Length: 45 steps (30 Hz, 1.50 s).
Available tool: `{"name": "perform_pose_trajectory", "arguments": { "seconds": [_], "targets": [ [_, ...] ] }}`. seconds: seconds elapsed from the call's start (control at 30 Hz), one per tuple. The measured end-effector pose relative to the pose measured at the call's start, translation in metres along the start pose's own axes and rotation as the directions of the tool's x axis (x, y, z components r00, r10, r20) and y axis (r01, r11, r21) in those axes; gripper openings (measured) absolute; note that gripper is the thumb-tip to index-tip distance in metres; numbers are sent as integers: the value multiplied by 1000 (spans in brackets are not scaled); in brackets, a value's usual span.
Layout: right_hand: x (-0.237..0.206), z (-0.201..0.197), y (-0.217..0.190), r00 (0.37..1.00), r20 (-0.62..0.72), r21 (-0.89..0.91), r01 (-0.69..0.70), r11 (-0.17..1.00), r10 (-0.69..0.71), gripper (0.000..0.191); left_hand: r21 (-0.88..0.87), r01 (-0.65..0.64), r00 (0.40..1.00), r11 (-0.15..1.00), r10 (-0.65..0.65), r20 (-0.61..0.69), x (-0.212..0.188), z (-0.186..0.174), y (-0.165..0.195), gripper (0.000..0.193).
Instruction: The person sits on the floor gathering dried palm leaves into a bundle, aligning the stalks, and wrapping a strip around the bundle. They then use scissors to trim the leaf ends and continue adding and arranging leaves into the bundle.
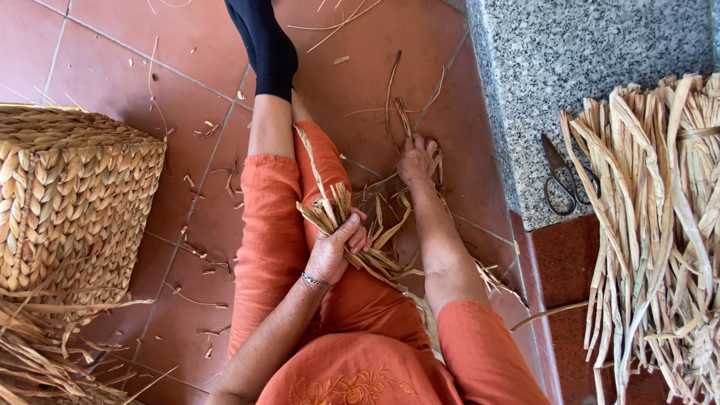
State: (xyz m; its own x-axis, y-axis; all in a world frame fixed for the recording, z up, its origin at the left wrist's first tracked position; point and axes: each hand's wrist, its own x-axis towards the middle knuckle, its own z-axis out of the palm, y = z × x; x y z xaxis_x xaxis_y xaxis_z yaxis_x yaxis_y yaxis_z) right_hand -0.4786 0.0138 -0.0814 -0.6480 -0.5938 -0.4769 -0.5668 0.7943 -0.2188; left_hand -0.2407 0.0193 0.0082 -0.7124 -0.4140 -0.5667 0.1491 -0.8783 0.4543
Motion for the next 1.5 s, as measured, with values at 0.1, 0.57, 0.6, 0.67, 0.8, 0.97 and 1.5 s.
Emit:
{"name": "perform_pose_trajectory", "arguments": {
  "seconds": [0.1, 0.57, 0.6, 0.67, 0.8, 0.97, 1.5],
  "targets": [
    [-2, -1, 7, 951, -298, 186, 136, 973, -76, 38, -6, -1, 1000, 1000, 1, -2, 1, 1, 1, 17],
    [-152, -6, 38, 931, -351, 921, 363, 144, -100, 16, 157, -240, 967, 958, 249, -43, 15, 18, -10, 34],
    [-160, -8, 33, 910, -397, 907, 409, 104, -120, 16, 183, -251, 964, 950, 262, -38, 16, 19, -11, 35],
    [-176, -13, 22, 899, -405, 875, 434, 216, -168, 14, 206, -270, 959, 941, 281, -28, 16, 19, -12, 30],
    [-199, -15, 8, 924, -334, 895, 373, 245, -188, 25, 233, -315, 943, 920, 331, -33, 9, 21, -9, 14],
    [-202, 24, 49, 789, -473, 480, 604, 636, -392, 17, 167, -339, 935, 926, 351, -47, -17, 31, 24, 11],
    [-178, 48, 153, 933, -309, 386, -54, 921, 184, 15, 192, -495, 867, 848, 496, 42, -48, 48, 65, 13]
  ]
}}
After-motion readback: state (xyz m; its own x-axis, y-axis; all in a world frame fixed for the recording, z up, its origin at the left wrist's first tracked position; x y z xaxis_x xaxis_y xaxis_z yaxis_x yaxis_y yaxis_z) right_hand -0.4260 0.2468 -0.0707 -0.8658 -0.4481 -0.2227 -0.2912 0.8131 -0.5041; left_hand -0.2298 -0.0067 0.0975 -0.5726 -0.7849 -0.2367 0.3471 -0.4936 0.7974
